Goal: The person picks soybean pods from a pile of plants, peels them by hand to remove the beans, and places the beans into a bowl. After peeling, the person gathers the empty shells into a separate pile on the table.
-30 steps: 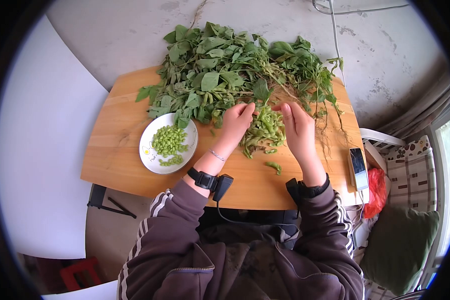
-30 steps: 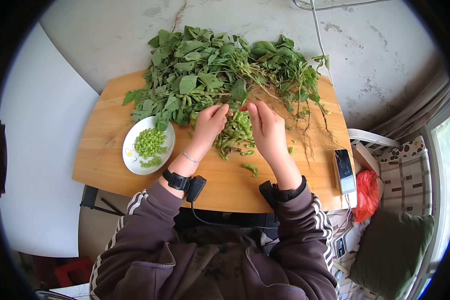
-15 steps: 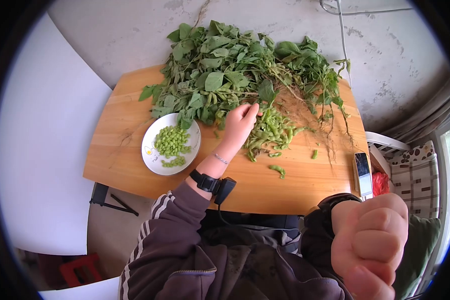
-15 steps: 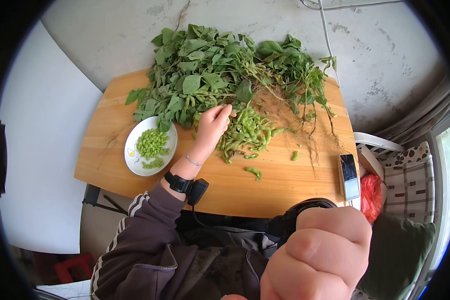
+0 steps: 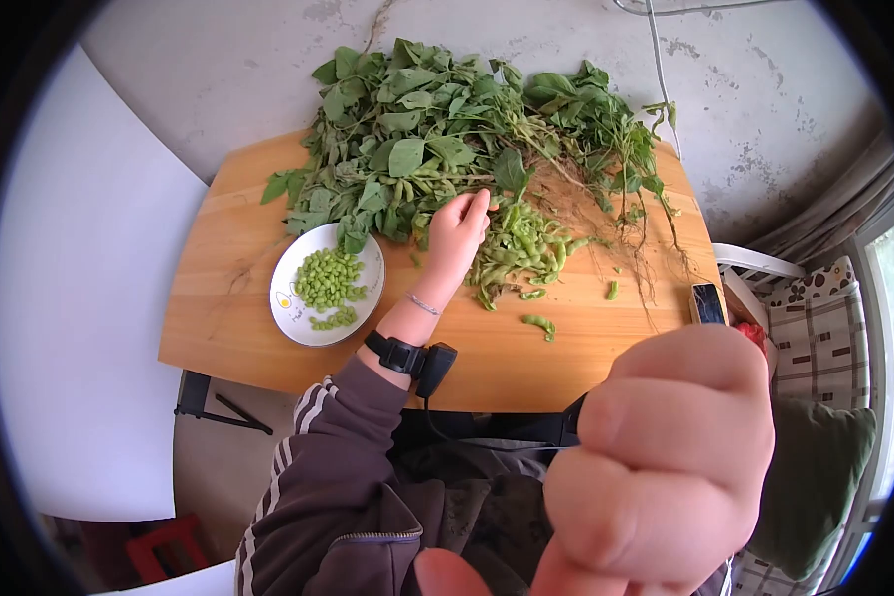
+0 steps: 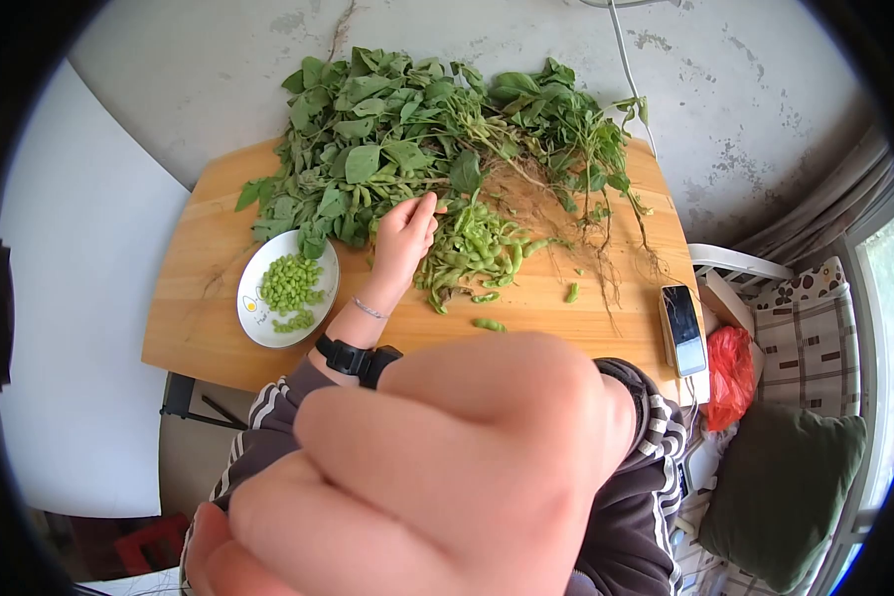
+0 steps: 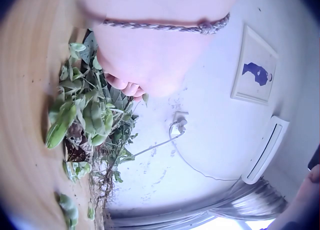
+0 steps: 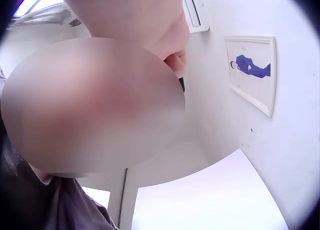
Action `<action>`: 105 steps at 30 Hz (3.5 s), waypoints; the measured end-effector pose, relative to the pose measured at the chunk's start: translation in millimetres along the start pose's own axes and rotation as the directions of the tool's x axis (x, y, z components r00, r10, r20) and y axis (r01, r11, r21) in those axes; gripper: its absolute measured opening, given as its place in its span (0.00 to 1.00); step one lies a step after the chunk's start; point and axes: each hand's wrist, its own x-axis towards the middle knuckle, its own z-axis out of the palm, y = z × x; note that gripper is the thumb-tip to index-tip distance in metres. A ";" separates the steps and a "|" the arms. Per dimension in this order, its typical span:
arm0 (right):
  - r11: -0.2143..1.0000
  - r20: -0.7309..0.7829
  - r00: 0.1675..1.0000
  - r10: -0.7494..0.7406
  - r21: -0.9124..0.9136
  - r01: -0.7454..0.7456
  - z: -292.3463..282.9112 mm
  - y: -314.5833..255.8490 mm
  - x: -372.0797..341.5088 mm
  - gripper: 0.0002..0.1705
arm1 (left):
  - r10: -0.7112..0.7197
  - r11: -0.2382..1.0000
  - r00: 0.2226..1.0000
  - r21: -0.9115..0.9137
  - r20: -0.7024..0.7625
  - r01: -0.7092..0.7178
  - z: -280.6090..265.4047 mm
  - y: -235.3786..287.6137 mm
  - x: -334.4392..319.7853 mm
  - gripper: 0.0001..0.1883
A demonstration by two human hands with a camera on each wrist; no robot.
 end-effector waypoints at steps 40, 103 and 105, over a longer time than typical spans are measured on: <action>0.164 0.410 0.259 0.874 0.251 -0.954 110.3 170.2 -179.5 0.22 | 0.004 0.987 0.959 0.152 0.283 -0.049 12.9 4.0 -11.6 0.17; 0.722 0.086 0.717 0.692 -0.059 -0.689 108.4 161.5 -173.1 0.10 | -0.138 0.950 0.965 -0.248 0.222 0.192 -4.5 -5.1 -2.2 0.04; 0.737 0.079 0.733 0.676 -0.069 -0.672 111.7 161.3 -176.0 0.10 | -0.129 0.934 0.965 -0.298 0.229 0.196 -4.7 -10.0 -1.1 0.05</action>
